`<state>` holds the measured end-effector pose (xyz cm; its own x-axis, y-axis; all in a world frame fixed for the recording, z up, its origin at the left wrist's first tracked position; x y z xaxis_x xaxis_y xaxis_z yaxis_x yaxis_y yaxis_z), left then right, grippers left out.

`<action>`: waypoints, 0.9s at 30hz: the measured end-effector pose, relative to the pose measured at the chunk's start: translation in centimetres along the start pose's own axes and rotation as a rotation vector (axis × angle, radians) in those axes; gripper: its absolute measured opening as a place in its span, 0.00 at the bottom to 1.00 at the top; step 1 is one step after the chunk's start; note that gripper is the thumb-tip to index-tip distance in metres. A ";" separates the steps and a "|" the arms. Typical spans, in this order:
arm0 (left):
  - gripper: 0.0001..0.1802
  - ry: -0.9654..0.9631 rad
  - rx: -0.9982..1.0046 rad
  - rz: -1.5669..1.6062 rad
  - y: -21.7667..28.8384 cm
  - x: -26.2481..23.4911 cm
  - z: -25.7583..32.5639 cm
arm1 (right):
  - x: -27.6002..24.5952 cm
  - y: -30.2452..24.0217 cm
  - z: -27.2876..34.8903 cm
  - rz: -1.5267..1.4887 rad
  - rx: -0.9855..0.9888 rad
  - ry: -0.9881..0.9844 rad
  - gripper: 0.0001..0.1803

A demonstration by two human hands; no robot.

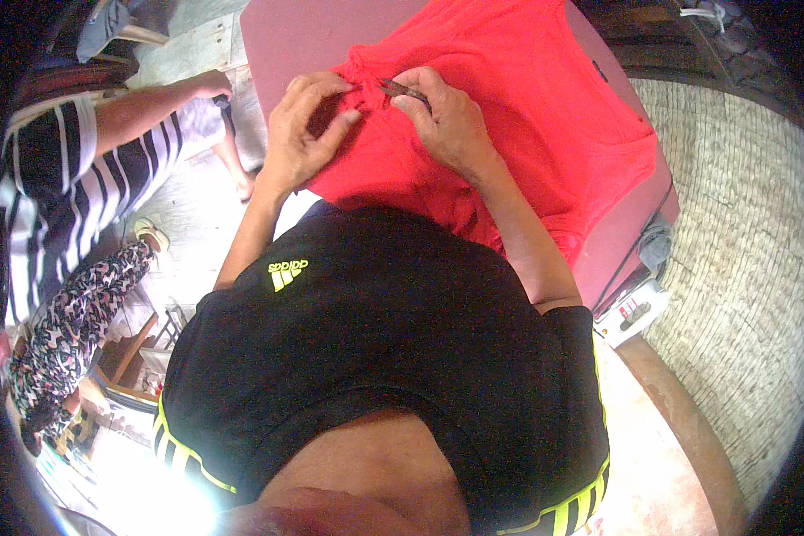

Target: The person uses a small blade to trim loose threads and fabric tags from a red t-shirt laid out on a pink ironing board. They repeatedly adjust the garment and use the blade to cut away excess material from the seams and collar area.

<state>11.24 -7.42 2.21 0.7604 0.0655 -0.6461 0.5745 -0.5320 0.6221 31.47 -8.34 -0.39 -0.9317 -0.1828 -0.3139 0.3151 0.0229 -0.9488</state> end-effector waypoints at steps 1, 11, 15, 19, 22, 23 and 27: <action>0.15 0.007 0.017 -0.048 0.1 0.4 0.0 | 0.0 0.2 0.0 -0.019 0.004 -0.006 0.14; 0.07 0.005 0.026 -0.062 -0.6 0.7 0.2 | 0.1 -1.1 0.2 0.041 -0.036 -0.058 0.14; 0.06 -0.098 -0.175 -0.012 -1.5 0.5 0.6 | 0.4 -1.7 0.5 0.126 -0.078 -0.066 0.13; 0.07 -0.036 -0.167 -0.023 -1.4 -0.3 0.4 | 0.3 -1.3 0.4 0.003 -0.046 -0.031 0.14; 0.08 0.034 0.058 -0.102 0.8 0.1 -0.3 | 0.3 -1.1 0.2 0.032 -0.040 -0.011 0.14; 0.08 0.023 0.051 -0.148 0.7 0.6 -0.1 | 0.3 -0.9 0.2 0.014 -0.042 -0.010 0.14; 0.05 0.069 0.051 -0.166 0.2 1.7 0.4 | 0.3 -0.5 0.2 -0.004 -0.034 -0.025 0.14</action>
<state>12.49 -7.71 1.07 0.6765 0.2126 -0.7051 0.6788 -0.5512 0.4851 31.04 -8.57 -0.04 -0.9281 -0.2070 -0.3095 0.3047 0.0557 -0.9508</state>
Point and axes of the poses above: each hand's wrist, its own z-axis away from the middle knuckle, its own x-axis out of the palm, y = z × x, the point moved 5 cm from there along -z, towards the middle knuckle, and after that the axes turned 15 degrees about -z, right-handed, at the moved point
